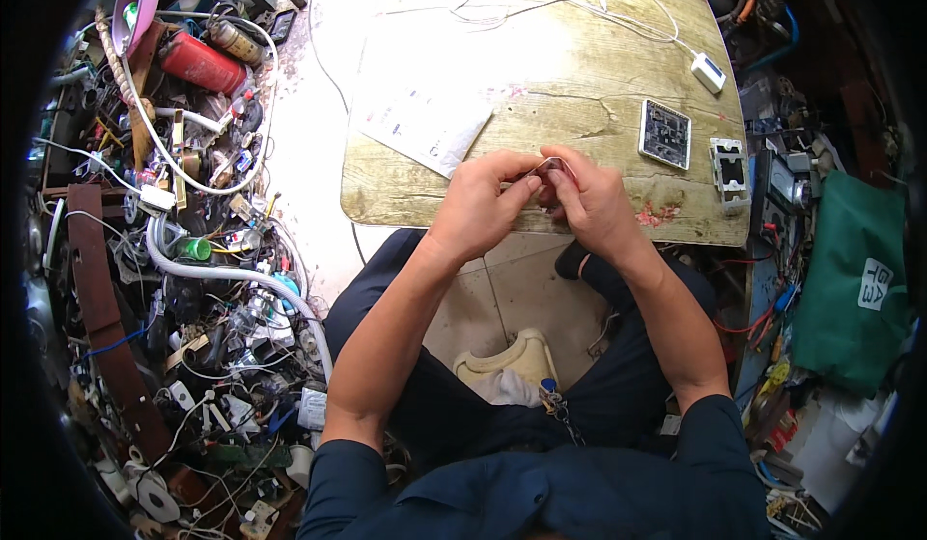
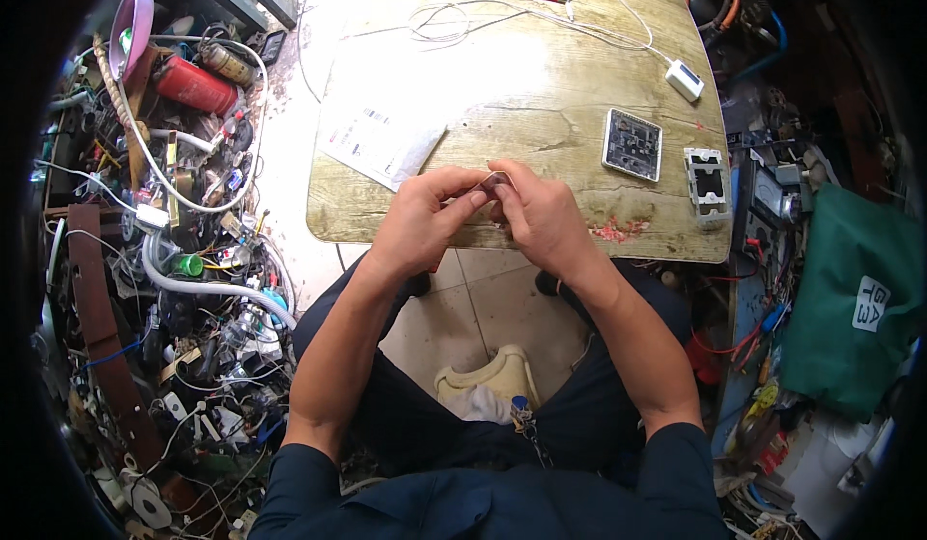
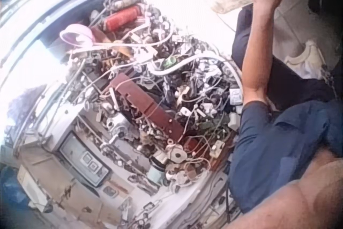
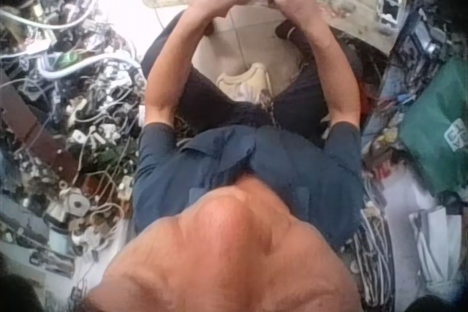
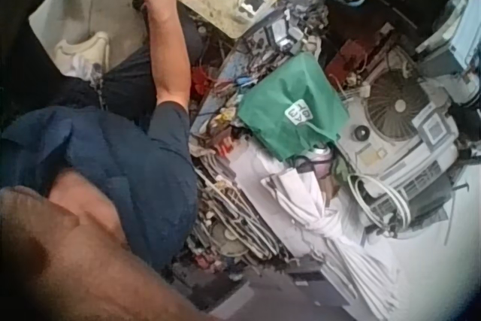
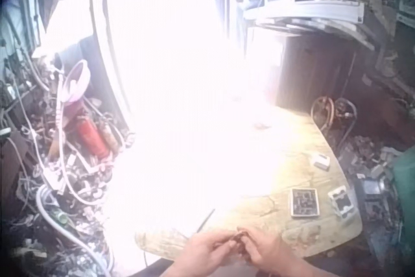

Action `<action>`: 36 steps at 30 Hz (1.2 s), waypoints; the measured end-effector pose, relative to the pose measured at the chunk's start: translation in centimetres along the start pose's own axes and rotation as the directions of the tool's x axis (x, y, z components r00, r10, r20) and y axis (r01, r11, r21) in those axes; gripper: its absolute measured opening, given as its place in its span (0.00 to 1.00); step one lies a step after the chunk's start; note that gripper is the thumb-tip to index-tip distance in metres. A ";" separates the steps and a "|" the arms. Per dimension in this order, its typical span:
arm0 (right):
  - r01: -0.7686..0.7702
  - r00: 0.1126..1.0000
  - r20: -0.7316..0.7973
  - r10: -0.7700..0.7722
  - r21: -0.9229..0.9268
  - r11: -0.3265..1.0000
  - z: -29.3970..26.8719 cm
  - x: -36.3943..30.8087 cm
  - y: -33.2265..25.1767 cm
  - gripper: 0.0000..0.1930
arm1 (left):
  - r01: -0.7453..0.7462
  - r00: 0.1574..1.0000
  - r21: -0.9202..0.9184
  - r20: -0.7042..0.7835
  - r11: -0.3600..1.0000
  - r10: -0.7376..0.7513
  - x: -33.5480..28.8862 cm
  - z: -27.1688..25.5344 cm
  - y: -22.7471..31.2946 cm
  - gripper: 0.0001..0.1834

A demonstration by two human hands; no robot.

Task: The person opens a package containing small electronic components, then uses multimeter probes to test a circuit board and a disassembled mobile phone. The person handles the phone casing and internal board, turning them over to inspect different sides.

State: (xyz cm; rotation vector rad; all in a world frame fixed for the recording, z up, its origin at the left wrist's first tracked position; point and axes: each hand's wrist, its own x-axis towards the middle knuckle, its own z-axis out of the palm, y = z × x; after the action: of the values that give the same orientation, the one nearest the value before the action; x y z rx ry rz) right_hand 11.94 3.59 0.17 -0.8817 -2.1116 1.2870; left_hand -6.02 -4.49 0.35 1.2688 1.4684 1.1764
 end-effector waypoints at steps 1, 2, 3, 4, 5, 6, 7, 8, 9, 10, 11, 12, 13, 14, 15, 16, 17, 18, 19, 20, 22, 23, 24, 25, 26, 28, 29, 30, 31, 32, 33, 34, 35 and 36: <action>-0.028 0.999 0.016 0.028 0.009 1.000 -0.1 0.0 -0.3 0.13 | 0.095 0.995 -0.045 0.033 0.994 -0.093 0.0 -0.3 1.2 0.12; -0.057 0.998 0.031 0.057 0.018 0.998 -0.2 -0.1 -0.5 0.13 | 0.150 0.988 -0.086 0.060 0.985 -0.145 -0.1 -0.3 1.5 0.13; -0.052 0.998 0.030 0.052 0.012 0.999 -0.2 -0.1 -0.5 0.14 | 0.207 0.977 -0.123 0.086 0.971 -0.197 -0.1 -0.3 1.8 0.13; -0.044 0.999 0.028 0.044 0.005 0.999 -0.2 -0.1 -0.6 0.14 | 0.222 0.973 -0.157 0.102 0.962 -0.208 -0.1 -0.3 1.8 0.13; -0.036 0.999 0.026 0.036 -0.002 0.999 -0.3 -0.1 -0.7 0.14 | 0.225 0.972 -0.178 0.116 0.958 -0.207 -0.2 -0.2 1.8 0.14; -0.016 1.000 0.024 0.016 -0.017 1.000 -0.4 -0.2 -0.5 0.15 | 0.228 0.970 -0.200 0.130 0.953 -0.204 -0.2 -0.2 1.8 0.14; 0.007 1.000 0.021 -0.007 -0.030 1.000 -0.4 -0.1 -0.1 0.15 | 0.217 0.972 -0.207 0.140 0.954 -0.191 -0.2 -0.3 1.8 0.14; 0.031 0.999 0.019 -0.030 -0.042 0.999 -0.6 -0.1 0.1 0.15 | 0.216 0.971 -0.211 0.147 0.953 -0.187 -0.1 -0.3 1.9 0.14; 0.036 0.999 0.029 -0.034 -0.067 0.997 -0.8 0.0 0.0 0.15 | 0.217 0.970 -0.216 0.155 0.952 -0.186 -0.2 -0.3 1.9 0.15; 0.040 0.998 0.041 -0.037 -0.090 0.995 -0.9 -0.1 -0.1 0.15 | 0.230 0.967 -0.218 0.160 0.948 -0.198 -0.3 -0.2 2.0 0.15; 0.045 0.998 0.053 -0.039 -0.113 0.993 -1.0 -0.1 -0.2 0.16 | 0.229 0.967 -0.223 0.160 0.947 -0.196 -0.4 -0.2 1.9 0.15; 0.068 0.997 0.048 -0.063 -0.130 0.989 -0.9 0.0 -0.2 0.16 | 0.225 0.968 -0.227 0.160 0.947 -0.192 -0.4 -0.2 1.9 0.15; 0.089 0.996 0.042 -0.083 -0.147 0.985 -0.9 0.0 -0.2 0.16 | 0.209 0.972 -0.235 0.158 0.949 -0.175 -0.4 -0.1 1.5 0.15; 0.109 0.994 0.038 -0.105 -0.164 0.980 -0.8 0.0 -0.2 0.17 | 0.203 0.974 -0.241 0.153 0.949 -0.169 -0.4 -0.1 1.5 0.15; 0.131 0.991 0.026 -0.129 -0.176 0.976 -0.8 0.0 -0.2 0.17 | 0.196 0.976 -0.247 0.148 0.949 -0.162 -0.5 0.0 1.4 0.15; 0.153 0.988 0.015 -0.153 -0.184 0.971 -0.6 0.0 -0.2 0.17 | 0.200 0.976 -0.249 0.139 0.948 -0.169 -0.7 0.1 1.4 0.15; 0.176 0.984 0.005 -0.178 -0.193 0.965 -0.4 0.0 -0.2 0.17 | 0.158 0.984 -0.253 0.124 0.955 -0.130 -0.7 0.3 1.0 0.15; 0.186 0.981 -0.003 -0.192 -0.220 0.958 -0.3 -0.1 -0.1 0.17 | 0.115 0.990 -0.256 0.113 0.960 -0.089 -0.7 0.5 0.5 0.15; 0.200 0.978 -0.008 -0.208 -0.243 0.949 -0.3 -0.1 0.1 0.17 | 0.026 0.996 -0.257 0.093 0.966 -0.002 -0.4 0.9 -0.2 0.15; 0.213 0.974 -0.013 -0.225 -0.265 0.940 -0.2 -0.1 0.1 0.17 | 0.030 0.995 -0.258 0.097 0.966 -0.005 -0.6 0.9 -0.7 0.14; 0.199 0.979 0.003 -0.204 -0.231 0.952 -0.3 -0.1 0.1 0.17 | 0.034 0.995 -0.263 0.100 0.964 -0.008 -0.6 0.8 -0.7 0.14; 0.189 0.981 0.009 -0.192 -0.217 0.958 -0.4 -0.2 0.0 0.17 | 0.089 0.992 -0.249 0.110 0.964 -0.063 -0.8 0.6 0.0 0.14; 0.113 0.993 0.042 -0.108 -0.151 0.982 -0.6 -0.1 -0.3 0.17 | 0.130 0.988 -0.236 0.111 0.963 -0.106 -0.8 0.4 0.6 0.13; 0.037 0.996 0.078 -0.030 -0.088 0.995 -1.0 0.0 -0.9 0.16 | 0.170 0.983 -0.224 0.111 0.960 -0.148 -0.9 0.2 1.3 0.13; -0.044 0.992 0.120 0.047 -0.027 0.999 -1.3 0.1 -1.2 0.16 | 0.196 0.979 -0.214 0.103 0.957 -0.178 -0.8 0.0 1.7 0.13; 0.067 0.994 0.085 -0.070 0.027 0.997 -1.2 0.2 -0.6 0.16 | 0.206 0.978 -0.170 0.068 0.964 -0.197 -0.8 -0.4 2.0 0.13; 0.124 0.990 0.066 -0.127 0.051 0.991 -1.2 0.2 -0.2 0.17 | 0.189 0.982 -0.135 0.042 0.973 -0.185 -0.8 -0.5 2.1 0.13; 0.060 0.993 0.089 -0.071 0.120 0.991 -1.3 0.2 0.0 0.17 | 0.160 0.987 -0.108 0.028 0.981 -0.158 -0.6 -0.8 1.5 0.13; -0.008 0.993 0.117 -0.014 0.185 0.983 -1.6 0.0 0.3 0.17 | 0.132 0.991 -0.083 0.016 0.988 -0.131 -0.5 -1.1 1.0 0.12; -0.061 0.987 0.159 0.021 0.249 0.967 -1.9 -0.1 0.3 0.17 | 0.081 0.997 -0.018 -0.011 0.997 -0.081 -0.5 -1.4 0.7 0.12; -0.118 0.978 0.199 0.057 0.308 0.944 -2.2 -0.2 0.2 0.17 | 0.032 0.999 0.048 -0.035 0.998 -0.030 -0.5 -1.6 0.6 0.12; -0.159 0.966 0.249 0.067 0.368 0.916 -2.6 -0.1 -0.1 0.18 | -0.015 0.998 0.119 -0.056 0.993 0.021 -0.5 -1.8 0.6 0.12; -0.201 0.952 0.299 0.073 0.425 0.883 -2.9 -0.1 -0.5 0.18 | 0.040 0.997 0.076 -0.064 0.996 -0.035 -0.4 -1.9 1.0 0.11; -0.243 0.948 0.298 0.115 0.439 0.865 -3.1 0.1 -0.9 0.18 | -0.007 0.997 0.107 -0.077 0.994 0.016 -0.4 -1.9 1.3 0.10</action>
State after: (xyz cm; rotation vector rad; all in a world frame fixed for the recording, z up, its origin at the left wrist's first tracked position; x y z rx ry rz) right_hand 13.82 5.11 2.26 -0.7336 -1.7906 2.0075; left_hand -7.57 -5.10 1.97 1.3172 1.6010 1.1802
